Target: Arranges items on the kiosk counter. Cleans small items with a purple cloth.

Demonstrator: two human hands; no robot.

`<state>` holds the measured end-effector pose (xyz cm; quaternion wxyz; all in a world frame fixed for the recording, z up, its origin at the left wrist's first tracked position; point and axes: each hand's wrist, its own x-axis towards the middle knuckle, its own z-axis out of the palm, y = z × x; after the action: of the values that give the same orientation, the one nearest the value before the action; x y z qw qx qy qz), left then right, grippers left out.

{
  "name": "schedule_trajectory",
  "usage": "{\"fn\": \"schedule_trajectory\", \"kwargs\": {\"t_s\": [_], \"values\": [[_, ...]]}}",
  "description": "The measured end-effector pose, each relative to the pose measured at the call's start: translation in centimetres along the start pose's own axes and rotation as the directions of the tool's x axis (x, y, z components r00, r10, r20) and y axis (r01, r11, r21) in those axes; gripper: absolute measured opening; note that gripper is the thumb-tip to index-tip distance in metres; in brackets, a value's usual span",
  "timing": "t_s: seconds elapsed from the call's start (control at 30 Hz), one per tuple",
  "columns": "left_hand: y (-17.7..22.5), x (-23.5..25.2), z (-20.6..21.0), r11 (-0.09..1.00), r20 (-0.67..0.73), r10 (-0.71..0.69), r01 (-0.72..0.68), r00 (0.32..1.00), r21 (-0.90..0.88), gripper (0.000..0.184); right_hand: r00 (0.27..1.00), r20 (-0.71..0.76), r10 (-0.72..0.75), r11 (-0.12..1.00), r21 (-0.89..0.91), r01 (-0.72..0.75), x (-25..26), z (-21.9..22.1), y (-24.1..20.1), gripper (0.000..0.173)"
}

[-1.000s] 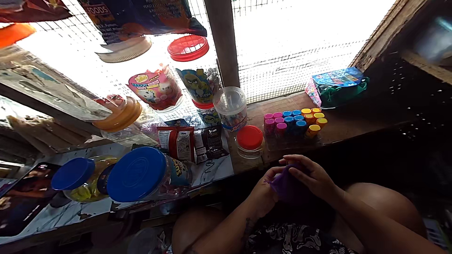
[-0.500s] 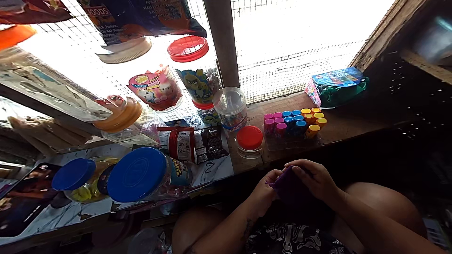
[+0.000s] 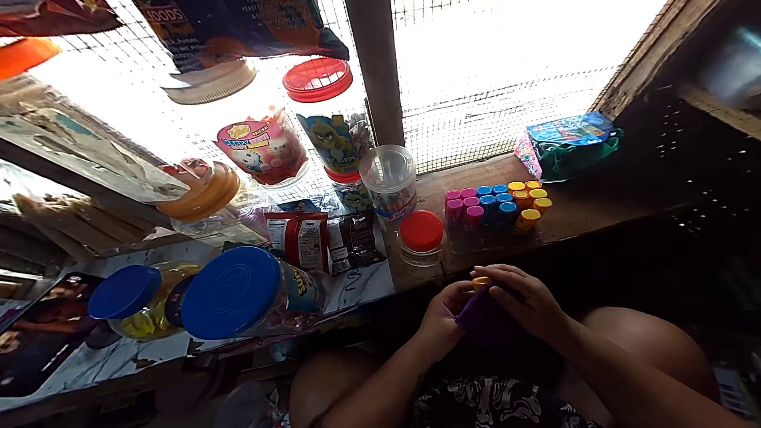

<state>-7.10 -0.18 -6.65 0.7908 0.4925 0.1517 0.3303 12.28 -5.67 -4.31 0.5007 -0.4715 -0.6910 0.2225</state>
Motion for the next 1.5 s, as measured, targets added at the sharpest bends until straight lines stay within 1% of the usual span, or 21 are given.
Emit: {"fn": "schedule_trajectory", "kwargs": {"t_s": [0.03, 0.1, 0.2, 0.27, 0.33, 0.37, 0.43, 0.57, 0.63, 0.67, 0.7, 0.77, 0.8, 0.87, 0.93, 0.97, 1.03, 1.17, 1.23, 1.33, 1.5], "values": [[-0.1, 0.0, 0.0, 0.999, -0.010, 0.033, -0.033, 0.999, -0.029, 0.044, 1.000, 0.007, 0.030, 0.999, 0.014, -0.030, 0.0, 0.0, 0.0, 0.039], [-0.1, 0.1, -0.1, 0.992, -0.025, 0.097, -0.099, 0.995, -0.080, 0.040, 0.995, 0.041, 0.095, 0.994, 0.042, -0.097, 0.0, 0.0, 0.0, 0.042], [-0.4, 0.4, -0.8, 0.967, 0.026, 0.223, -0.218, 0.974, -0.131, 0.034, 0.967, 0.129, 0.221, 0.968, 0.090, -0.233, 0.0, -0.1, -0.3, 0.044], [-0.8, 0.8, -1.1, 0.945, 0.090, 0.305, -0.290, 0.948, -0.148, 0.030, 0.918, 0.207, 0.339, 0.916, 0.152, -0.372, 0.2, -0.3, -0.9, 0.042], [-0.9, 1.1, -1.3, 0.931, 0.124, 0.353, -0.334, 0.927, -0.149, 0.029, 0.849, 0.280, 0.447, 0.817, 0.258, -0.515, 0.5, -0.6, -1.5, 0.039], [-1.0, 1.2, -1.4, 0.924, 0.143, 0.376, -0.359, 0.916, -0.127, 0.028, 0.824, 0.302, 0.480, 0.774, 0.297, -0.560, 0.6, -0.8, -1.8, 0.038], [-1.1, 1.4, -1.8, 0.917, 0.164, 0.398, -0.392, 0.903, -0.069, 0.025, 0.800, 0.326, 0.504, 0.729, 0.336, -0.597, 0.7, -0.9, -2.0, 0.038], [-0.7, 1.4, -2.0, 0.930, 0.181, 0.368, -0.363, 0.912, -0.062, 0.024, 0.762, 0.374, 0.529, 0.665, 0.374, -0.646, 0.9, -1.2, -2.6, 0.034], [-0.6, 1.4, -1.8, 0.934, 0.181, 0.358, -0.350, 0.916, -0.078, 0.026, 0.777, 0.331, 0.535, 0.661, 0.409, -0.629, 0.9, -1.1, -2.8, 0.031], [-0.5, 1.3, -1.7, 0.939, 0.171, 0.344, -0.335, 0.923, -0.078, 0.028, 0.804, 0.284, 0.522, 0.692, 0.410, -0.594, 0.8, -1.0, -2.6, 0.030], [-0.5, 1.2, -1.7, 0.946, 0.158, 0.323, -0.314, 0.933, -0.078, 0.033, 0.837, 0.223, 0.499, 0.747, 0.377, -0.547, 0.7, -0.9, -2.2, 0.031], [-0.3, 1.0, -1.6, 0.963, 0.112, 0.268, -0.265, 0.957, -0.042, 0.040, 0.902, 0.089, 0.423, 0.874, 0.222, -0.432, 0.4, -0.6, -1.2, 0.029], [-0.2, 0.9, -1.5, 0.968, 0.083, 0.249, -0.250, 0.965, 0.002, 0.042, 0.929, 0.036, 0.369, 0.919, 0.138, -0.370, 0.3, -0.5, -0.9, 0.028], [-0.1, 0.9, -1.3, 0.963, 0.015, 0.231, -0.231, 0.973, 0.136, 0.041, 0.967, -0.026, 0.255, 0.967, 0.017, -0.255, 0.1, -0.3, -0.5, 0.028], [0.1, 0.8, -1.1, 0.954, -0.058, 0.198, -0.179, 0.979, 0.239, 0.040, 0.981, -0.056, 0.185, 0.982, -0.030, -0.186, -0.1, -0.1, -0.4, 0.027], [0.3, 0.8, -0.9, 0.959, -0.089, 0.168, -0.142, 0.982, 0.246, 0.040, 0.984, -0.062, 0.170, 0.985, -0.032, -0.172, -0.1, -0.1, -0.3, 0.027], [0.7, 0.8, -0.8, 0.972, -0.127, 0.126, -0.096, 0.984, 0.216, 0.037, 0.984, -0.055, 0.168, 0.986, -0.002, -0.168, -0.1, -0.1, -0.3, 0.028], [1.0, 0.9, -1.0, 0.987, -0.192, 0.089, -0.060, 0.977, 0.150, 0.030, 0.981, 0.013, 0.194, 0.974, 0.114, -0.194, 0.1, -0.3, -0.4, 0.036], [1.1, 0.8, -1.1, 0.987, -0.196, 0.087, -0.059, 0.977, 0.147, 0.029, 0.976, 0.019, 0.218, 0.961, 0.173, -0.218, 0.1, -0.3, -0.4, 0.035], [0.8, 0.8, -1.1, 0.978, -0.146, 0.153, -0.128, 0.977, 0.167, 0.029, 0.962, 0.001, 0.273, 0.930, 0.256, -0.264, 0.2, -0.4, -0.8, 0.028], [0.4, 0.7, -1.1, 0.929, -0.061, 0.287, -0.262, 0.956, 0.263, 0.031, 0.950, -0.038, 0.309, 0.916, 0.282, -0.286, 0.2, -0.4, -1.1, 0.017]]}}
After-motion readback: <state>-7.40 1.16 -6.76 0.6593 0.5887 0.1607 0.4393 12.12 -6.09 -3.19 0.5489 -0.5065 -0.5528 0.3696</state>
